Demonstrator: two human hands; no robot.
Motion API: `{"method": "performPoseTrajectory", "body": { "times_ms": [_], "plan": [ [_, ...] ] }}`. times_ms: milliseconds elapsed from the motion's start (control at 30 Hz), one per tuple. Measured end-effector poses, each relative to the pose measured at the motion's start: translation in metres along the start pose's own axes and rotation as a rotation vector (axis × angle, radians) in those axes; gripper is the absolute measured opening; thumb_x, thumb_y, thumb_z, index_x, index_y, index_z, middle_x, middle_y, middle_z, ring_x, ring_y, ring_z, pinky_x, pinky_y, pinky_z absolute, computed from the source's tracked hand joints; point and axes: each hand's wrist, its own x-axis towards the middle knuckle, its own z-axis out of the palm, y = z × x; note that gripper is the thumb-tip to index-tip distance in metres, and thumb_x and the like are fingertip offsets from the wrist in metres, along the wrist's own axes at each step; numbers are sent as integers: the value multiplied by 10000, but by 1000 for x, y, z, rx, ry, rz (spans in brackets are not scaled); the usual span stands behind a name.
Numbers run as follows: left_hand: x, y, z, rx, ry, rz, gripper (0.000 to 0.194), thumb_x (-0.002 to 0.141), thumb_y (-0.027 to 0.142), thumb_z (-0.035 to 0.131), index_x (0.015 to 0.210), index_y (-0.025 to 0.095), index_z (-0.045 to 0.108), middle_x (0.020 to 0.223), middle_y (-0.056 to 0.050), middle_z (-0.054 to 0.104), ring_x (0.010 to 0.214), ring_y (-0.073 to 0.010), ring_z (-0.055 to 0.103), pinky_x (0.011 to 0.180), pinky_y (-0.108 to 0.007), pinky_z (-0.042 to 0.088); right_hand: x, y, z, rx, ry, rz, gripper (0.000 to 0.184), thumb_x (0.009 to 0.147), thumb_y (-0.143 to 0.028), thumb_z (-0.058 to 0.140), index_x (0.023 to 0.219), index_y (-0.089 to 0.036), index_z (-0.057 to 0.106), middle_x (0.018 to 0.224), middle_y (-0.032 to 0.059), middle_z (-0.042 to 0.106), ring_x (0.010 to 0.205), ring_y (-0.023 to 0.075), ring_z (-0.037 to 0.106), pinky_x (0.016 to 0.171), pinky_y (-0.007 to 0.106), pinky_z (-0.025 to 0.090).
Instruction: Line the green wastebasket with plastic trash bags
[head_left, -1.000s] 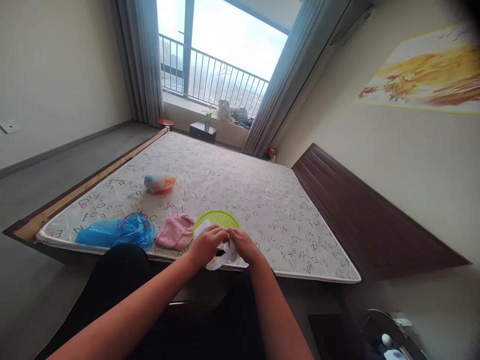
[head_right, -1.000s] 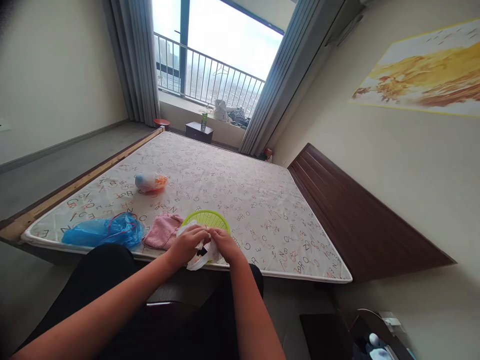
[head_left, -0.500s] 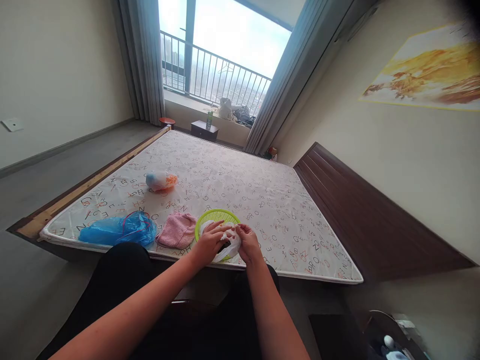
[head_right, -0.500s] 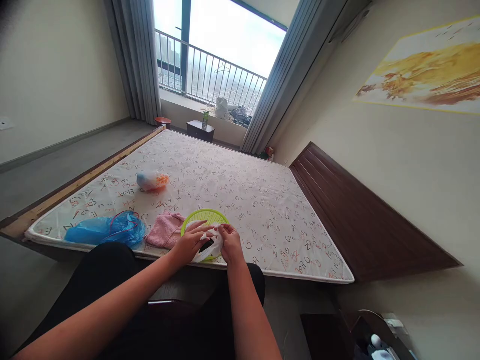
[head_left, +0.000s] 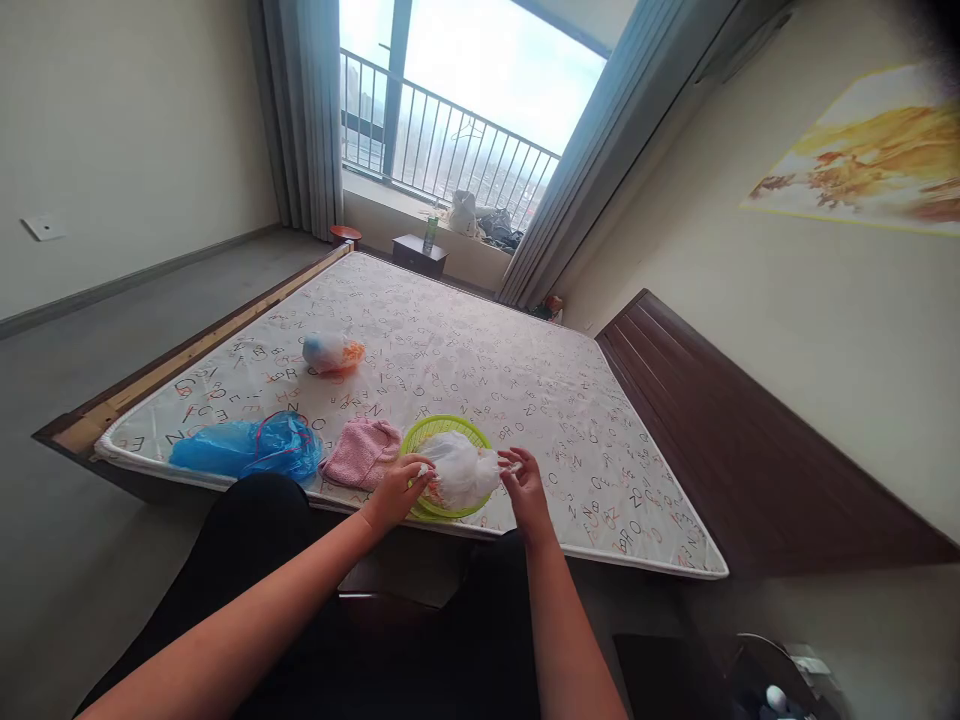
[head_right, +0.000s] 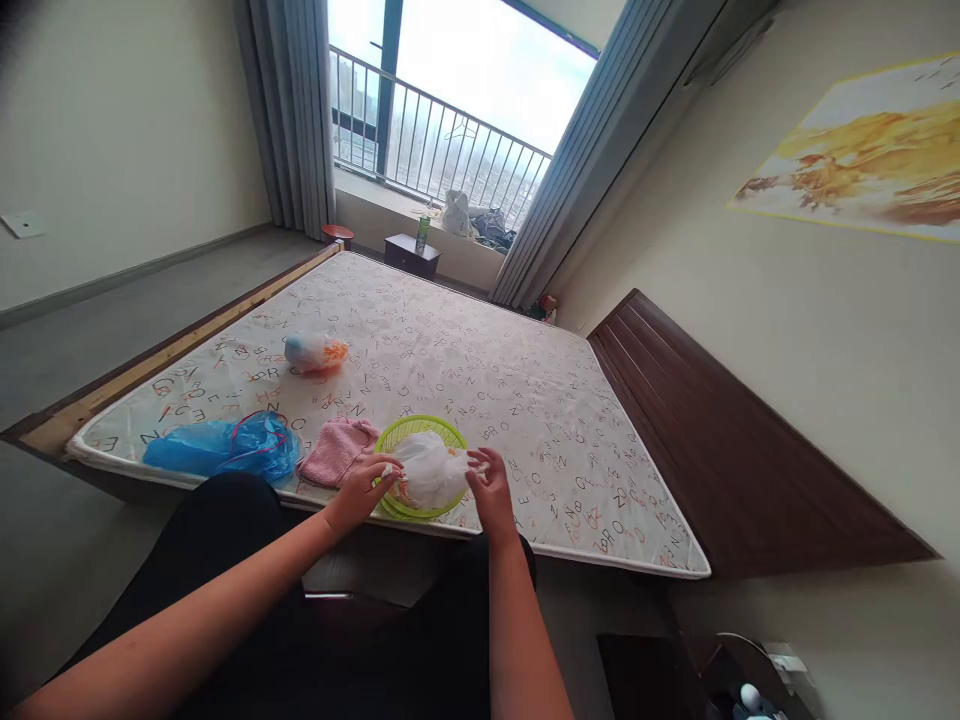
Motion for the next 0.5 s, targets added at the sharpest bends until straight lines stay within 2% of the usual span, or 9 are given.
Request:
{"method": "performPoseTrajectory", "body": {
  "times_ms": [67, 133, 233, 300, 400, 500],
  "plan": [
    [-3, -5, -3, 0, -61, -24, 292, 994, 391, 551, 883, 205, 746, 1053, -85, 746, 1023, -217, 677, 968, -382, 520, -18, 8, 14, -324, -240, -83, 733, 693, -357, 833, 1366, -268, 557, 1251, 96, 688, 1082, 251, 656, 947, 435, 540],
    [-7, -11, -7, -1, -135, -2, 274, 994, 379, 557, 902, 211, 754, 1061, -87, 746, 1021, -213, 678, 966, -373, 521, -32, 20, 25, -592, -329, -129, 725, 687, -262, 810, 1378, -290, 591, 1124, 68, 719, 1029, 262, 663, 955, 445, 529],
    [-14, -27, -13, 12, -171, 73, 229, 971, 385, 604, 1020, 224, 759, 1146, -98, 732, 1111, -229, 663, 1026, -393, 506, -42, 37, 31, -782, -301, -110, 397, 810, -244, 653, 1201, -283, 708, 864, 39, 722, 829, 246, 682, 814, 392, 545],
    [-18, -46, -16, 33, -128, 91, 298, 941, 418, 642, 1158, 232, 727, 1251, -109, 700, 1217, -253, 623, 1098, -432, 469, -39, 38, 30, -819, -269, -118, 221, 875, -294, 571, 1006, -276, 748, 822, 44, 727, 762, 237, 678, 730, 353, 526],
    [-19, -83, -15, 35, -18, -4, 452, 969, 494, 561, 1306, 207, 648, 1367, -141, 639, 1327, -279, 555, 1170, -489, 401, -23, 15, 33, -789, -172, -152, 264, 915, -426, 550, 904, -246, 742, 766, 49, 711, 695, 225, 650, 670, 327, 493],
    [-15, -115, -7, -27, 127, -218, 570, 1017, 563, 404, 1393, 165, 561, 1426, -176, 590, 1379, -283, 509, 1193, -509, 360, 4, -30, 49, -691, -30, -103, 360, 909, -530, 585, 942, -205, 738, 652, 10, 628, 584, 181, 560, 592, 299, 444]
  ]
}}
